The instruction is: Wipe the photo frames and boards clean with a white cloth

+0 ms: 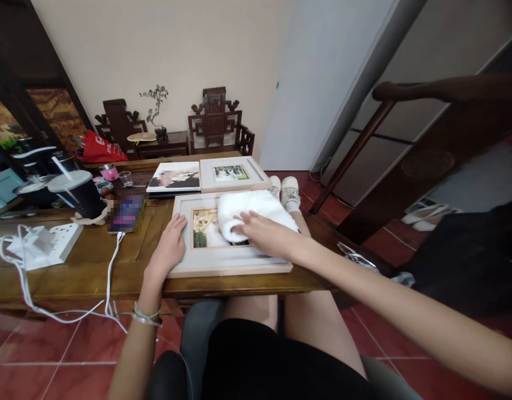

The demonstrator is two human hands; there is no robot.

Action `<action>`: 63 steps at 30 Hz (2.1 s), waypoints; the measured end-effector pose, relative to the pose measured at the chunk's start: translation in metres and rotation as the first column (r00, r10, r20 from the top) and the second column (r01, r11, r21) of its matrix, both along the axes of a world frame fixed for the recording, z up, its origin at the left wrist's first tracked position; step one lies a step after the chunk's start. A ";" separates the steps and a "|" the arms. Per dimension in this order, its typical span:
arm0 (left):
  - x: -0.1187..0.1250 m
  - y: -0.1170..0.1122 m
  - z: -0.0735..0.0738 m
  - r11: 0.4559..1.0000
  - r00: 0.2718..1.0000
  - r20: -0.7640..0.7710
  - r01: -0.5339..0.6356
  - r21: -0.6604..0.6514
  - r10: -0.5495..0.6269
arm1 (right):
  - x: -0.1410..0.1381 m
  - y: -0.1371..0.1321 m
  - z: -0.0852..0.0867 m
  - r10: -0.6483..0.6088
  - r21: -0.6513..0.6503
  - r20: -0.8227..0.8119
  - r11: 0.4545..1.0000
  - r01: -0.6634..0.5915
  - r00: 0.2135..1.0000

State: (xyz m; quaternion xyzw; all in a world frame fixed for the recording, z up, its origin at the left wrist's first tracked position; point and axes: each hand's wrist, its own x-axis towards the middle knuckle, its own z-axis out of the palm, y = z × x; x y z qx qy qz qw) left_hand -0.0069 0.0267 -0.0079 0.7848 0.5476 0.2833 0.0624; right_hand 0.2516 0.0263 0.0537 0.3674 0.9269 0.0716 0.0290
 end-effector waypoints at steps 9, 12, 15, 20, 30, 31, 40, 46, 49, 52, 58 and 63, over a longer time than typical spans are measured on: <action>-0.001 0.000 -0.001 1.000 0.999 -0.048 0.022 0.000 -0.021 | 0.007 -0.071 0.027 -0.072 -0.282 -0.118 0.959 0.036 0.990; -0.002 -0.001 0.001 0.999 0.998 -0.059 0.033 -0.022 -0.034 | -0.002 -0.044 0.006 -0.081 -0.187 -0.191 0.981 0.045 0.978; -0.003 -0.001 0.002 0.999 0.998 -0.050 0.040 -0.029 -0.041 | -0.011 0.001 -0.012 -0.050 -0.045 -0.202 0.998 0.042 0.978; -0.003 0.000 0.003 0.999 0.999 -0.037 0.038 -0.037 -0.039 | -0.023 0.057 -0.016 -0.076 0.070 -0.160 0.994 0.088 0.984; 0.002 -0.001 0.005 0.999 0.997 -0.075 0.020 -0.037 -0.023 | -0.007 -0.036 0.028 -0.010 -0.317 -0.036 0.948 -0.002 0.999; 0.002 -0.002 0.005 0.999 0.997 -0.076 0.017 -0.037 -0.020 | -0.005 -0.047 0.034 0.002 -0.357 -0.038 0.934 -0.015 0.999; 0.000 -0.001 0.006 0.998 0.995 -0.087 0.036 -0.044 -0.040 | -0.017 -0.007 -0.008 -0.013 -0.145 -0.194 0.989 -0.016 0.981; 0.000 -0.002 0.008 0.997 0.996 -0.082 0.034 -0.063 -0.039 | -0.038 0.061 -0.015 -0.142 -0.012 -0.186 0.990 0.142 0.972; 0.000 -0.001 0.007 0.998 0.996 -0.082 0.026 -0.055 -0.030 | -0.042 0.046 -0.010 -0.122 -0.070 -0.120 0.991 0.114 0.985; 0.000 0.000 0.005 0.999 0.996 -0.082 0.025 -0.029 -0.027 | -0.035 0.008 0.005 -0.042 -0.190 -0.091 0.981 0.024 0.995; 0.000 0.000 0.003 1.000 0.996 -0.091 0.008 -0.030 -0.011 | -0.024 -0.051 0.045 0.081 -0.439 -0.080 0.892 -0.108 0.993; -0.001 0.001 0.002 0.999 0.996 -0.075 0.037 -0.017 -0.038 | -0.038 -0.028 0.014 0.040 -0.300 -0.162 0.950 -0.087 0.986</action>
